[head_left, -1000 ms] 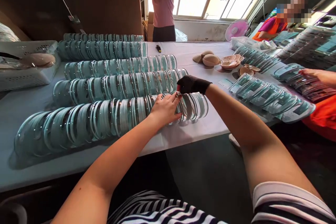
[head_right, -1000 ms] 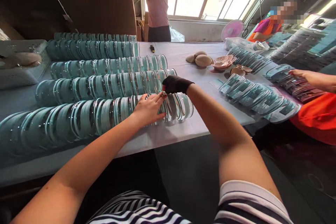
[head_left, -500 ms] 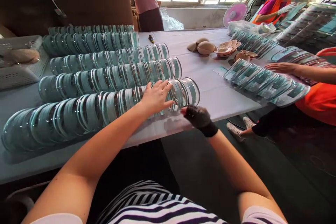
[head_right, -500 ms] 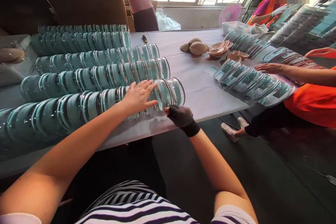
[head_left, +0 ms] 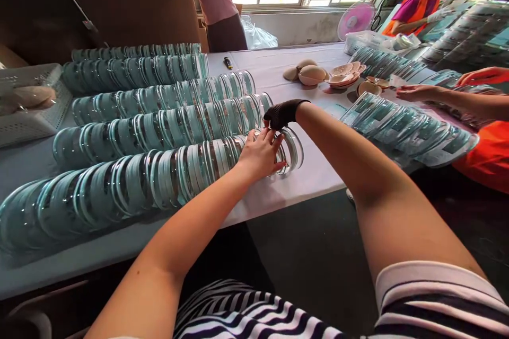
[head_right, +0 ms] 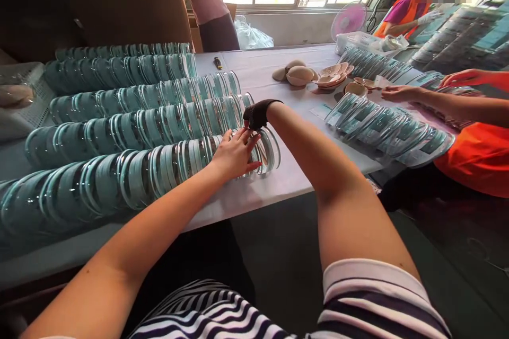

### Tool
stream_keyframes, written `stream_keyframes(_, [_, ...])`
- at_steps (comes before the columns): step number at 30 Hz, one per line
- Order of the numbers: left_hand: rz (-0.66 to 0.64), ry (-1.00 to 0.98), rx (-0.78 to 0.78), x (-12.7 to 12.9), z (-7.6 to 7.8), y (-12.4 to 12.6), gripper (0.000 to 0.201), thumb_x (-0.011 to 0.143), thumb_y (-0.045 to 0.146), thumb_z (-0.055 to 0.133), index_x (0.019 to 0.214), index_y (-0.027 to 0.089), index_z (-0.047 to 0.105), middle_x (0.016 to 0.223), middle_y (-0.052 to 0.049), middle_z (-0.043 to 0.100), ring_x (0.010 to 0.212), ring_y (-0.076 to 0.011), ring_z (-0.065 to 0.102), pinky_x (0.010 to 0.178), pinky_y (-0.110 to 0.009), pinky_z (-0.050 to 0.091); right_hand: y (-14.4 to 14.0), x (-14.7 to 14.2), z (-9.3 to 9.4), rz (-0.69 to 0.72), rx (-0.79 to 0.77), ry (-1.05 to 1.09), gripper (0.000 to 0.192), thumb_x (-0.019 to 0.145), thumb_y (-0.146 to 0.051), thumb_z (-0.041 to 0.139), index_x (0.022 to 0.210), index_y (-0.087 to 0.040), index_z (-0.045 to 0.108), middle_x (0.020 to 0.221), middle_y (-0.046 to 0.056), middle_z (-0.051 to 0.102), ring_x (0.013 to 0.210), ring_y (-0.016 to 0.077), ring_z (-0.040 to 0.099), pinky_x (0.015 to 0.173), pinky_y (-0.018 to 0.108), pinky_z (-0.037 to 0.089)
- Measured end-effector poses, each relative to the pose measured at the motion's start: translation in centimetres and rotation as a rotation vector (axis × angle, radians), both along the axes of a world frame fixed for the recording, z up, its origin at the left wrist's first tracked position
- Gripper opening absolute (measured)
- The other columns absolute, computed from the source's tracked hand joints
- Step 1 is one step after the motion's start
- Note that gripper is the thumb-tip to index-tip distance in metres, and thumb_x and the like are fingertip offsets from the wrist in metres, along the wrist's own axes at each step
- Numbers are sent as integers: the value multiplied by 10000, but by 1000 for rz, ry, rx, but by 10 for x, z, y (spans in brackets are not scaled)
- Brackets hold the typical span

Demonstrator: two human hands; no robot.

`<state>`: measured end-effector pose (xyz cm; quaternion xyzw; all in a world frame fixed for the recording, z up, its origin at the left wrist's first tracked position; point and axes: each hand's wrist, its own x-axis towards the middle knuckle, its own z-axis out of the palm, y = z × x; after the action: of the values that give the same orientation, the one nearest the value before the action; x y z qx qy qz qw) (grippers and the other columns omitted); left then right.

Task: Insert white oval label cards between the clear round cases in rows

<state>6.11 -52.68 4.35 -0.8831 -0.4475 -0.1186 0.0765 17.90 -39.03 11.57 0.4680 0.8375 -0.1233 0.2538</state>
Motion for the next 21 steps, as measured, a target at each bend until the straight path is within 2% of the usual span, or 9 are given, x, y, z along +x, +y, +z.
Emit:
stream_keyframes(3, [5, -7, -30, 0, 1, 0, 763, 888, 607, 497, 1512, 185, 373, 1587, -129, 343, 1478, -312, 257, 1191, -567, 215, -3, 9, 3, 28, 54, 70, 365, 723, -87, 599, 1060, -55, 735, 844, 86, 729, 714, 152, 609, 691, 273, 467])
stream_keyframes(5, [8, -21, -47, 1, 1, 0, 760, 886, 590, 504, 1514, 185, 365, 1584, -126, 351, 1475, -310, 265, 1197, -566, 204, -8, 24, 5, -35, 82, 193, 333, 712, -96, 600, 1009, -55, 743, 779, 72, 715, 662, 142, 592, 651, 263, 461])
stream_keyframes(7, [11, -41, -53, 2, 2, 0, 752, 882, 574, 516, 1511, 191, 364, 1579, -120, 362, 1466, -304, 285, 1198, -567, 205, -19, 44, 3, -107, 94, 340, 336, 724, -119, 594, 1024, -65, 734, 728, 58, 699, 612, 136, 577, 615, 255, 454])
stream_keyframes(9, [10, -57, -57, 3, 1, 0, 745, 871, 570, 537, 1502, 208, 376, 1572, -109, 377, 1456, -301, 307, 1196, -563, 213, -41, 65, -6, -111, 165, 471, 285, 731, -146, 603, 977, -86, 734, 743, 61, 706, 643, 151, 596, 641, 259, 466])
stream_keyframes(12, [1, -69, -56, 2, 2, -1, 736, 855, 566, 568, 1481, 215, 404, 1557, -104, 401, 1443, -305, 331, 1193, -557, 219, -91, 89, -37, -107, 280, 602, 172, 723, -172, 614, 857, -127, 713, 827, 69, 728, 762, 185, 642, 733, 263, 487])
stream_keyframes(16, [-19, -87, -53, 0, 2, 1, 743, 848, 553, 595, 1469, 187, 418, 1541, -123, 419, 1433, -308, 342, 1190, -565, 207, -159, 95, -97, -224, 423, 598, 147, 760, -190, 561, 833, -170, 686, 901, 83, 727, 830, 208, 671, 775, 278, 493])
stream_keyframes(19, [0, -89, -67, 1, 3, 1, 753, 836, 554, 615, 1465, 184, 431, 1542, -130, 416, 1435, -318, 345, 1193, -570, 201, -190, 89, -133, -315, 525, 515, 236, 848, -241, 475, 925, -204, 695, 1028, 119, 720, 943, 247, 685, 789, 314, 505])
stream_keyframes(21, [14, -72, -78, 4, 4, -1, 751, 836, 558, 615, 1464, 184, 443, 1545, -134, 414, 1440, -320, 345, 1193, -570, 218, -200, 85, -147, -327, 554, 459, 302, 887, -278, 417, 964, -249, 708, 1084, 142, 711, 965, 266, 692, 758, 335, 512])
